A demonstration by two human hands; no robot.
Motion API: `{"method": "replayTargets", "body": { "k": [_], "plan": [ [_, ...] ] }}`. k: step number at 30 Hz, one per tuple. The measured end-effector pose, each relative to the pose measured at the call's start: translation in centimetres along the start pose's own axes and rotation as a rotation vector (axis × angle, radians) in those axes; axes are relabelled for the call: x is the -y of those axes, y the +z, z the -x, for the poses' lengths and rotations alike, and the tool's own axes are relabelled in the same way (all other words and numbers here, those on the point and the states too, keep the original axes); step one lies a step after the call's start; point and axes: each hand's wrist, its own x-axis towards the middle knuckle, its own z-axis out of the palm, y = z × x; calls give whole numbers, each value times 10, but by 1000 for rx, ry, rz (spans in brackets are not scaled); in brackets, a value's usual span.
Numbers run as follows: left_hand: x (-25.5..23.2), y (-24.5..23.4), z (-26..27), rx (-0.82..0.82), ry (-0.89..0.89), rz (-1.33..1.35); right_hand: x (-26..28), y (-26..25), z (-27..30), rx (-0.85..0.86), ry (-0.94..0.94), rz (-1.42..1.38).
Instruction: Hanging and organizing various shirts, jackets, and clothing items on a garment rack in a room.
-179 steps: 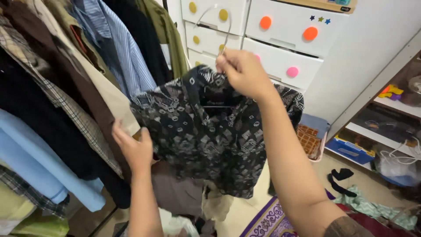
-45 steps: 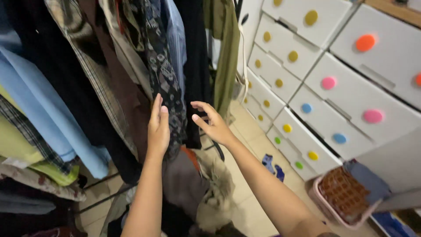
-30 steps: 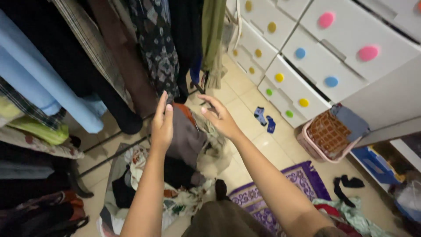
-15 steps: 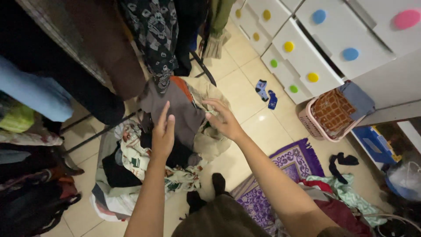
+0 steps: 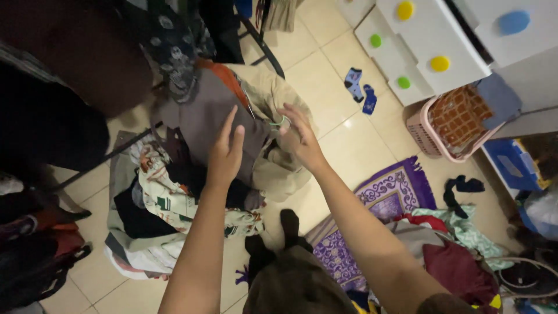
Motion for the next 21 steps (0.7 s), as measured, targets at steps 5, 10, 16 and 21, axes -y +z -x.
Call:
{"method": "replayTargets", "body": {
  "k": [5, 10, 16, 21],
  "plan": [
    [66, 21, -18, 0, 112, -117, -65, 14, 0, -38, 64, 93],
    [136, 45, -36, 40, 144, -190, -122, 24, 1, -56, 66, 123],
    [168, 70, -50, 76, 153, -279, -164, 32, 4, -72, 143, 136],
    [205, 86, -64, 53, 246, -352, -186, 42, -9, -71, 331, -5]
  ]
}}
